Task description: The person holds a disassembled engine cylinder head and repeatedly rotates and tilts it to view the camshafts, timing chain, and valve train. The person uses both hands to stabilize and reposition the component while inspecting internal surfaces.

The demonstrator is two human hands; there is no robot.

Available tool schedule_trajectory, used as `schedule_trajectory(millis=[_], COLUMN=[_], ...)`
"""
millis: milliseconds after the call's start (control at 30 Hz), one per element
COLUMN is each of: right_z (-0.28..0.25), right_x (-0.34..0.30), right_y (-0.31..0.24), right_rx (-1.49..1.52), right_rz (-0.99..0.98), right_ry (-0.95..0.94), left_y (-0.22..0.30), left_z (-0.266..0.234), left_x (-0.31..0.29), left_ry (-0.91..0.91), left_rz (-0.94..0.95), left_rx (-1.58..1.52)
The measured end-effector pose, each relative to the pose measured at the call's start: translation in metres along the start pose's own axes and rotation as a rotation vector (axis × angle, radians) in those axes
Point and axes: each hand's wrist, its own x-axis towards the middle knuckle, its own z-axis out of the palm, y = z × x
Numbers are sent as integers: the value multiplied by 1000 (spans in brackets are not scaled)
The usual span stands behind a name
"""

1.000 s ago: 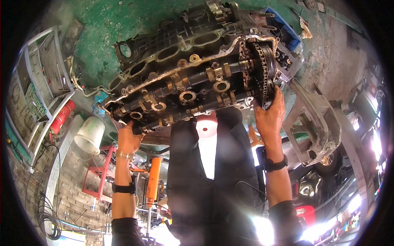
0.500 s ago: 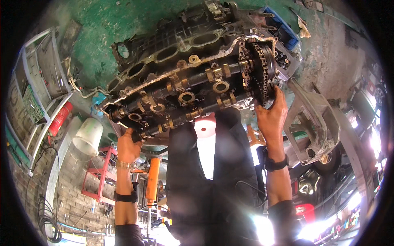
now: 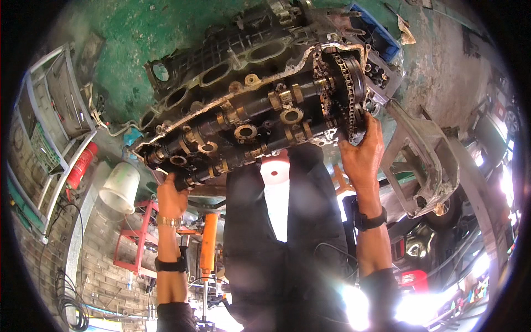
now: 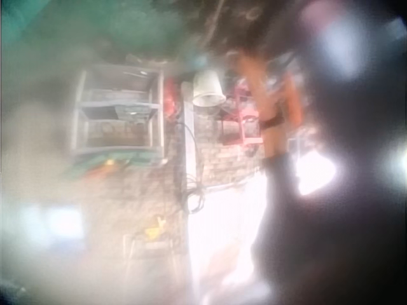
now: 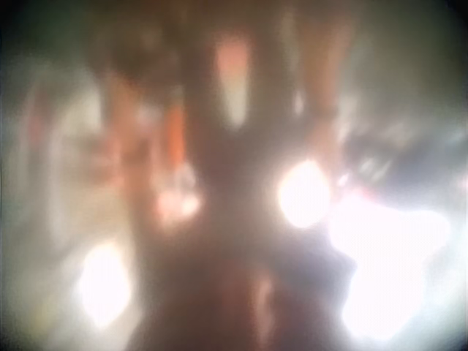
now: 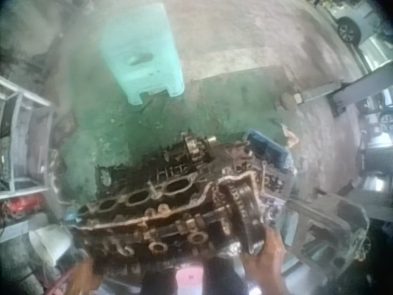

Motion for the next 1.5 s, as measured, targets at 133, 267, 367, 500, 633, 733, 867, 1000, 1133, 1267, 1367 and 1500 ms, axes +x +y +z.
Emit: schedule_trajectory(millis=[133, 267, 367, 500, 633, 733, 867, 1000, 1133, 1267, 1367, 1500], right_z=[0, 1, 2, 3, -1, -4, 1, 15, 28, 45, 59, 56], right_x=[0, -2, -2, -3, -16, -34, -59, -78, -89, -94, -93, -87], right_y=[0, 0, -1, -3, -4, -3, 5, 24, 44, 53, 52, 52], right_rx=[1, -23, -8, -53, -74, 27, 332, 656, 843, 903, 972, 1095], right_rz=[-5, 15, 37, 81, 120, 107, 414, 640, 749, 743, 664, 702], right_ry=[3, 19, 13, 20, -6, 52, 67, 71, -68, -101, -11, -99], left_y=[-3, -1, 1, 3, 7, 8, 1, -17, -48, -65, -59, -46], left_z=[3, 5, 5, 0, -4, -5, -1, 9, 15, 19, 15, 2], left_x=[-4, 10, 10, 0, 1, 11, 17, 25, 43, 51, 50, 63], left_ry=[23, 28, 40, 37, 2, -46, -36, 11, -66, -117, -159, -242], left_rz=[-14, -1, 1, 10, -63, -41, -8, 33, -93, -195, -307, -632], left_rx=[-7, -12, 2, -44, -14, -89, -66, 52, -62, -321, -295, -886])
